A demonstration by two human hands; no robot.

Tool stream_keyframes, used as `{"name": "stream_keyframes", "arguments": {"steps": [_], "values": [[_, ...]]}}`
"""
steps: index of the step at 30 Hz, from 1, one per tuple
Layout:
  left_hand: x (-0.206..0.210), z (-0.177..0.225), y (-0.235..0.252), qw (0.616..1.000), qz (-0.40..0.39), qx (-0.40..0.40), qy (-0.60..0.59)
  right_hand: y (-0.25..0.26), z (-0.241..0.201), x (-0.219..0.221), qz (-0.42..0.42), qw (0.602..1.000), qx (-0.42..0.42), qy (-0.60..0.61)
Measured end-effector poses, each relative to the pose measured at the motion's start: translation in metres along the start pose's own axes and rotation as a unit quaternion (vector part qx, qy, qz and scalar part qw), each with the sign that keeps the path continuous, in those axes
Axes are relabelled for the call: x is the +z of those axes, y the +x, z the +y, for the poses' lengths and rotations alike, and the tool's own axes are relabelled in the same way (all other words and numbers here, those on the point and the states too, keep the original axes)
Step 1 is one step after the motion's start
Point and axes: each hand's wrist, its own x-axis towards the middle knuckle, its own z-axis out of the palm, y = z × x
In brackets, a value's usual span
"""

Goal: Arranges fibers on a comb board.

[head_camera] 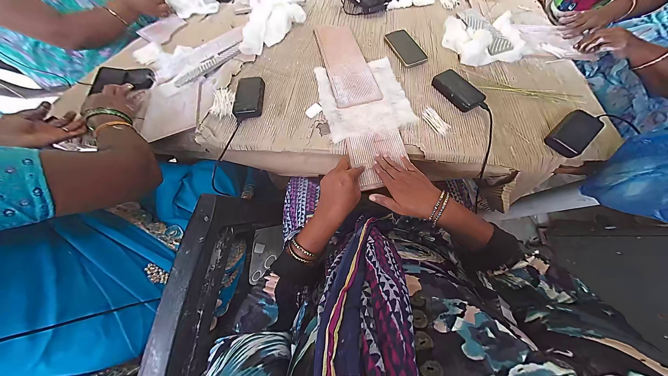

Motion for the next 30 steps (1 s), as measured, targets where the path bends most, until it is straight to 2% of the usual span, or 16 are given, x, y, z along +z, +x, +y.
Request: {"name": "stream_keyframes", "arguments": {"steps": [2, 3, 4, 6, 7, 8, 12, 14, 19, 22, 23, 24, 26, 27, 28, 30], "values": [[0.001, -0.001, -0.011, 0.999, 0.007, 0.028, -0.017, -0.021, -0.001, -0.015, -0.066, 0.998, 0.000, 0.001], [0.004, -0.003, -0.016, 0.998, 0.024, 0.045, -0.025, -0.029, 0.000, -0.021, -0.064, 0.998, -0.007, 0.010], [0.006, -0.005, -0.019, 0.997, 0.043, 0.057, -0.031, -0.033, 0.003, -0.024, -0.021, 0.999, -0.019, 0.030], [0.010, -0.009, -0.020, 0.993, 0.085, 0.068, -0.036, -0.026, 0.012, -0.013, 0.171, 0.981, -0.054, 0.073], [0.010, -0.011, -0.016, 0.992, 0.103, 0.068, -0.035, -0.016, 0.015, -0.008, 0.239, 0.967, -0.061, 0.069], [0.010, -0.014, -0.011, 0.991, 0.114, 0.066, -0.035, -0.004, 0.016, -0.006, 0.253, 0.964, -0.060, 0.052], [0.010, -0.028, 0.006, 0.991, 0.123, 0.052, -0.031, 0.041, 0.011, -0.002, 0.116, 0.993, -0.011, 0.035], [0.009, -0.030, 0.008, 0.991, 0.117, 0.054, -0.026, 0.049, 0.011, 0.003, 0.087, 0.996, 0.002, 0.034], [0.015, -0.032, -0.012, 0.990, 0.111, 0.082, -0.022, 0.008, 0.000, 0.010, 0.037, 0.999, 0.008, 0.012], [0.016, -0.031, -0.025, 0.985, 0.127, 0.115, -0.022, -0.023, -0.004, -0.004, -0.039, 0.999, -0.002, 0.024], [0.017, -0.031, -0.028, 0.983, 0.136, 0.123, -0.022, -0.030, -0.005, -0.009, -0.038, 0.999, -0.012, 0.030], [0.018, -0.031, -0.030, 0.980, 0.147, 0.130, -0.022, -0.035, -0.004, -0.012, 0.001, 0.999, -0.025, 0.042], [0.019, -0.033, -0.028, 0.976, 0.167, 0.135, -0.023, -0.029, -0.003, -0.007, 0.191, 0.978, -0.051, 0.070], [0.018, -0.035, -0.024, 0.975, 0.177, 0.135, -0.022, -0.019, -0.002, -0.004, 0.256, 0.962, -0.055, 0.073], [0.018, -0.036, -0.019, 0.975, 0.180, 0.130, -0.020, -0.008, -0.001, -0.003, 0.269, 0.960, -0.049, 0.064], [0.016, -0.039, -0.010, 0.978, 0.177, 0.110, -0.012, 0.014, -0.001, -0.002, 0.201, 0.979, -0.016, 0.039]]}}
